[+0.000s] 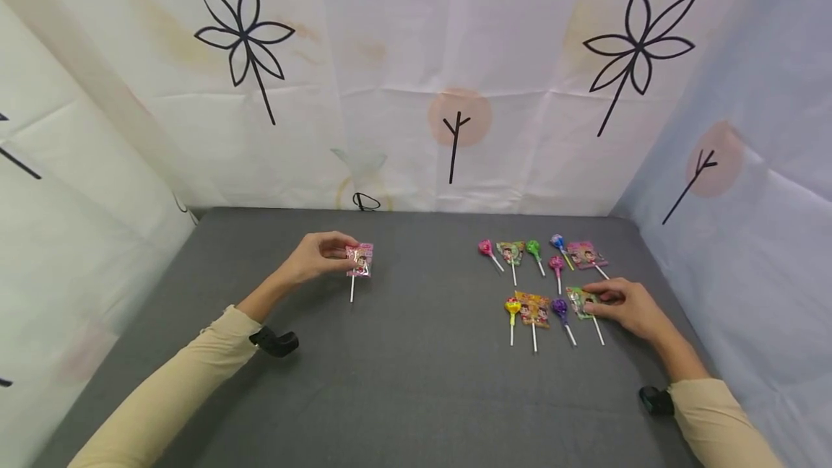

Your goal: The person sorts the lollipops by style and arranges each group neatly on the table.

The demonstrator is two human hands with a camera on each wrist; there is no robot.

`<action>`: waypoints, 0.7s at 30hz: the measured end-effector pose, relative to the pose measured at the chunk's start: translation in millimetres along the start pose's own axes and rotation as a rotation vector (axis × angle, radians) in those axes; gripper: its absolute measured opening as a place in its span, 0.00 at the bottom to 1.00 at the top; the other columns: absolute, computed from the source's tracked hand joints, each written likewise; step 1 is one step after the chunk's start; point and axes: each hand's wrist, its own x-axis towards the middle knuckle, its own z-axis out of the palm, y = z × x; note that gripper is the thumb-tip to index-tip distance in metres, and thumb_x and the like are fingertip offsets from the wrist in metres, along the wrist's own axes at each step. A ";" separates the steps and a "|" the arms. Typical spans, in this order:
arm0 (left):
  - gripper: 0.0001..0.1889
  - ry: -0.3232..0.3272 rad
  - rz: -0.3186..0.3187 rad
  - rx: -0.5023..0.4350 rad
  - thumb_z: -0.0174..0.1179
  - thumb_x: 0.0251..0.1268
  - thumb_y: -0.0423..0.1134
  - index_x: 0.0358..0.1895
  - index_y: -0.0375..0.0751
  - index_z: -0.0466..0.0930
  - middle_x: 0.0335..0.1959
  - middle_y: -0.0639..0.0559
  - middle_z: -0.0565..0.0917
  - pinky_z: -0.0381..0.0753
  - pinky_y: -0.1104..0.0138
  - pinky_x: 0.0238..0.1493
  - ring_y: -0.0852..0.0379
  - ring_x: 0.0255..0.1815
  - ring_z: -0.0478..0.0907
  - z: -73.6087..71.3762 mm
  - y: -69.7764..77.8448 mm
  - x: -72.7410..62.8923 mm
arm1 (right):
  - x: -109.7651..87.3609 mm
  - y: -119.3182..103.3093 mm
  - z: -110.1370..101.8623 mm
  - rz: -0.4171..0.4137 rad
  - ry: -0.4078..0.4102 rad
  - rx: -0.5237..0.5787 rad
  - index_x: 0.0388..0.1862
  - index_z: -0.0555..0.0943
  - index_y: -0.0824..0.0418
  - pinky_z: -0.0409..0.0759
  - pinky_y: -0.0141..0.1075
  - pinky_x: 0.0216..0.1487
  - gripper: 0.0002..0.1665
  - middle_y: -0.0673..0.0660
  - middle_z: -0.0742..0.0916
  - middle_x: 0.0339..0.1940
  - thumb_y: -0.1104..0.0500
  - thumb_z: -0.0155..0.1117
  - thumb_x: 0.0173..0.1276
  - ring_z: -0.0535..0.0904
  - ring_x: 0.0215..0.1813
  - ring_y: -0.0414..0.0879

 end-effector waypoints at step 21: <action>0.22 0.022 -0.079 0.016 0.74 0.59 0.27 0.56 0.28 0.81 0.51 0.35 0.84 0.81 0.66 0.45 0.45 0.51 0.83 -59.3 -21.2 -24.3 | 0.5 -4.3 -1.0 -0.003 -0.017 0.001 0.51 0.84 0.74 0.73 0.23 0.39 0.18 0.65 0.84 0.46 0.67 0.74 0.64 0.76 0.42 0.34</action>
